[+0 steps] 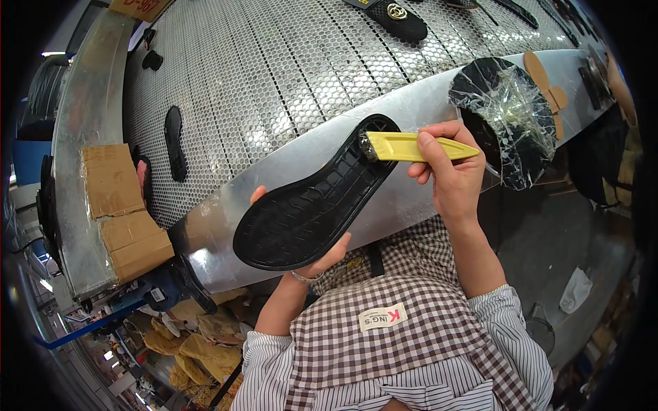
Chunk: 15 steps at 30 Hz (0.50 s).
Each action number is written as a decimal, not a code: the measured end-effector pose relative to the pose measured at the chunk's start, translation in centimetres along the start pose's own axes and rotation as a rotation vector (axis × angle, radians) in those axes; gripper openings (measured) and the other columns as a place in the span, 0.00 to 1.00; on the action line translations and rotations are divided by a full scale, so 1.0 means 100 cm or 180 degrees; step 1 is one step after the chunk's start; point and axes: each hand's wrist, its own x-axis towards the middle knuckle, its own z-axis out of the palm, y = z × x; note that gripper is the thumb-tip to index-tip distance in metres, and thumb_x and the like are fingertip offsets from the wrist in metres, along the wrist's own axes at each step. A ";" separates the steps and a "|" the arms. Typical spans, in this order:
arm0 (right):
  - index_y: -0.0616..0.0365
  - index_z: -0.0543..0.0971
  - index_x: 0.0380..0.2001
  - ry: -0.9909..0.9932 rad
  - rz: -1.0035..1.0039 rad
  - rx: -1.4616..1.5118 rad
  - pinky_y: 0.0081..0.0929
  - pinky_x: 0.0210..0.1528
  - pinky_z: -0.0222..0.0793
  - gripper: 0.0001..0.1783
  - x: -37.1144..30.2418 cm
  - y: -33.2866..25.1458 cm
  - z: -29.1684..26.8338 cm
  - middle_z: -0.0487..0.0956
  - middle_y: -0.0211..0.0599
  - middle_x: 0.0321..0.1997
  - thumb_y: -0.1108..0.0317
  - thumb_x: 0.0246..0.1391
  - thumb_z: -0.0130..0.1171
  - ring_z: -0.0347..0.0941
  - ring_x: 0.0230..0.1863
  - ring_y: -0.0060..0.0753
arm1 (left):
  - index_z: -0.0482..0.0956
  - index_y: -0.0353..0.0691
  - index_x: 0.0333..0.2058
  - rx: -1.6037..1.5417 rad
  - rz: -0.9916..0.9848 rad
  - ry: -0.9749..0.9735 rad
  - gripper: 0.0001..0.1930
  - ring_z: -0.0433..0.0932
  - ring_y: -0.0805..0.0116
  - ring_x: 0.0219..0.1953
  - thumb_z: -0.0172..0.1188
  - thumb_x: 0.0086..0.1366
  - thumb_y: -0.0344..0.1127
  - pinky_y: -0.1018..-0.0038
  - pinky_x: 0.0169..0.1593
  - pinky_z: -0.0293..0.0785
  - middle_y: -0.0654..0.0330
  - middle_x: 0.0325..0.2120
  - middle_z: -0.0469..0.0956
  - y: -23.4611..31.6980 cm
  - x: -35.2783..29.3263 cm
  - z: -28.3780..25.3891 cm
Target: The person applies adhesive to shoe soles by taking each sole from a conveyor belt, dipping a plastic scraper into glue, and spreading the glue across the surface of the sole.
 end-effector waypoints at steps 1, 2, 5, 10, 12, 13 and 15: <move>0.63 0.75 0.33 -0.0009 0.0006 0.0015 0.12 0.18 0.67 0.05 -0.001 0.001 0.001 0.79 0.37 0.26 0.72 0.57 0.58 0.76 0.20 0.20 | 0.71 0.49 0.55 -0.0246 0.0007 0.0179 0.35 0.75 0.69 0.49 0.67 0.47 0.50 0.56 0.66 0.50 0.67 0.45 0.79 0.002 0.001 0.003; 0.63 0.75 0.33 -0.0043 0.0032 0.0032 0.12 0.18 0.67 0.05 -0.002 0.001 0.003 0.79 0.37 0.26 0.72 0.57 0.58 0.76 0.20 0.20 | 0.71 0.49 0.55 -0.0222 0.0004 0.0183 0.35 0.75 0.69 0.49 0.67 0.47 0.50 0.56 0.66 0.50 0.67 0.45 0.79 0.005 0.003 0.005; 0.63 0.75 0.33 -0.0087 0.0098 0.0060 0.12 0.18 0.67 0.05 -0.005 0.006 0.005 0.80 0.37 0.26 0.72 0.57 0.58 0.76 0.20 0.20 | 0.71 0.48 0.55 -0.0367 0.0169 0.0407 0.33 0.75 0.71 0.49 0.67 0.48 0.48 0.57 0.65 0.50 0.67 0.46 0.79 0.026 0.025 0.006; 0.63 0.75 0.34 -0.0197 0.0198 0.0074 0.11 0.17 0.64 0.04 -0.012 0.013 0.019 0.78 0.35 0.26 0.73 0.57 0.57 0.73 0.18 0.19 | 0.68 0.50 0.57 0.0554 0.0512 0.0125 0.32 0.75 0.74 0.49 0.64 0.53 0.47 0.53 0.64 0.48 0.72 0.46 0.79 0.040 0.037 0.001; 0.63 0.75 0.34 -0.0186 0.0218 0.0104 0.11 0.17 0.64 0.05 -0.014 0.015 0.025 0.78 0.34 0.26 0.73 0.58 0.57 0.73 0.18 0.19 | 0.67 0.51 0.58 0.0988 0.0507 0.0097 0.31 0.75 0.75 0.50 0.62 0.54 0.47 0.53 0.64 0.48 0.73 0.46 0.78 0.042 0.037 0.002; 0.63 0.75 0.34 -0.0203 0.0222 0.0145 0.11 0.17 0.64 0.05 -0.015 0.015 0.028 0.78 0.34 0.26 0.73 0.58 0.57 0.73 0.18 0.19 | 0.67 0.52 0.58 0.1370 0.0503 0.0068 0.30 0.74 0.75 0.50 0.61 0.56 0.47 0.53 0.63 0.47 0.73 0.47 0.78 0.043 0.037 0.004; 0.64 0.75 0.33 -0.0315 0.0309 0.0244 0.11 0.19 0.69 0.05 -0.018 0.016 0.033 0.80 0.37 0.27 0.72 0.58 0.57 0.77 0.22 0.19 | 0.67 0.51 0.58 0.1454 0.0355 0.0114 0.30 0.73 0.75 0.51 0.60 0.58 0.48 0.53 0.62 0.47 0.73 0.48 0.77 0.044 0.039 0.010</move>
